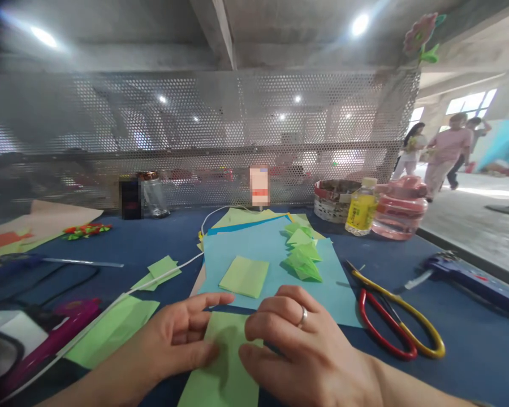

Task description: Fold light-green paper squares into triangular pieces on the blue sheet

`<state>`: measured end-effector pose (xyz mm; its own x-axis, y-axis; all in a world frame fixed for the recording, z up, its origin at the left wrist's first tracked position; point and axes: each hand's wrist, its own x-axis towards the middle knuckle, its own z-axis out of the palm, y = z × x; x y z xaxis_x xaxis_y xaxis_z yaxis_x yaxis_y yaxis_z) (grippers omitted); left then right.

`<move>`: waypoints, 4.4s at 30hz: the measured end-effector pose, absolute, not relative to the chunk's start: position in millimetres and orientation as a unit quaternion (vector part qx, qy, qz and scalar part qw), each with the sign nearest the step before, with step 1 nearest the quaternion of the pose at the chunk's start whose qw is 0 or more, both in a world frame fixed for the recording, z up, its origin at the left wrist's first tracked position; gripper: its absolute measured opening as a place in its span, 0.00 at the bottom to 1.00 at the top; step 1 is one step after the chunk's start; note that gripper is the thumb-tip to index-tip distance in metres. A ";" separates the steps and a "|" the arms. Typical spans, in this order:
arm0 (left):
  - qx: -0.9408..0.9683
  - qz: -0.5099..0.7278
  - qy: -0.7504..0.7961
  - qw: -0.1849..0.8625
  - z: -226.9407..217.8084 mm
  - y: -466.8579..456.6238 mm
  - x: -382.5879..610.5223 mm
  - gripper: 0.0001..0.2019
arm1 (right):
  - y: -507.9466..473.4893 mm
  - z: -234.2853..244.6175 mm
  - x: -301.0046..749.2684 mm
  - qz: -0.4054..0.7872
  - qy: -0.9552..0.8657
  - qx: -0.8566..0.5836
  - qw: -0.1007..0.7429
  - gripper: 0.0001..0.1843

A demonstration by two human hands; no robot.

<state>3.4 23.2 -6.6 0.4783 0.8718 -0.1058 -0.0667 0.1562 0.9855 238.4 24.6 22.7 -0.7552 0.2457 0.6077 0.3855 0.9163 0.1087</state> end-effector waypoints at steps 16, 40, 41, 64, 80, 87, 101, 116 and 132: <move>0.586 0.372 0.415 0.589 1.3 18.2 7.3 0.12 | 32.3 7.8 226.1 0.253 -0.809 -0.381 0.370 0.14; 0.612 0.319 0.438 0.577 5.1 12.9 6.8 0.22 | 25.5 9.0 220.0 0.330 -0.759 -0.437 0.353 0.14; 0.611 0.319 0.440 0.576 5.2 12.9 6.9 0.22 | 25.4 8.5 220.3 0.332 -0.758 -0.436 0.353 0.13; 0.622 0.341 0.452 0.541 9.1 4.9 11.9 0.17 | 20.4 18.2 213.0 0.526 -0.697 -0.431 0.229 0.09; 0.628 0.336 0.437 0.550 9.8 6.7 11.3 0.18 | 18.0 13.9 214.0 0.463 -0.729 -0.438 0.249 0.08; 0.602 0.332 0.442 0.576 6.4 6.0 14.5 0.15 | 15.3 16.5 212.7 0.441 -0.730 -0.449 0.265 0.10; 0.695 0.320 0.417 0.491 9.5 0.2 14.9 0.13 | 9.1 14.3 213.1 0.404 -0.754 -0.451 0.254 0.13; 0.687 0.275 0.474 0.476 9.8 4.1 15.2 0.13 | 14.5 16.0 212.9 0.398 -0.764 -0.457 0.220 0.10; 0.660 0.304 0.502 0.469 18.0 11.5 5.8 0.14 | 30.4 27.2 224.4 0.399 -0.764 -0.404 0.307 0.16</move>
<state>5.8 11.5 18.0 0.3112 0.9478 -0.0689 0.3770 -0.0566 0.9245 224.4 30.4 27.2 -0.4848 0.8622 0.1468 0.3720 0.3552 -0.8576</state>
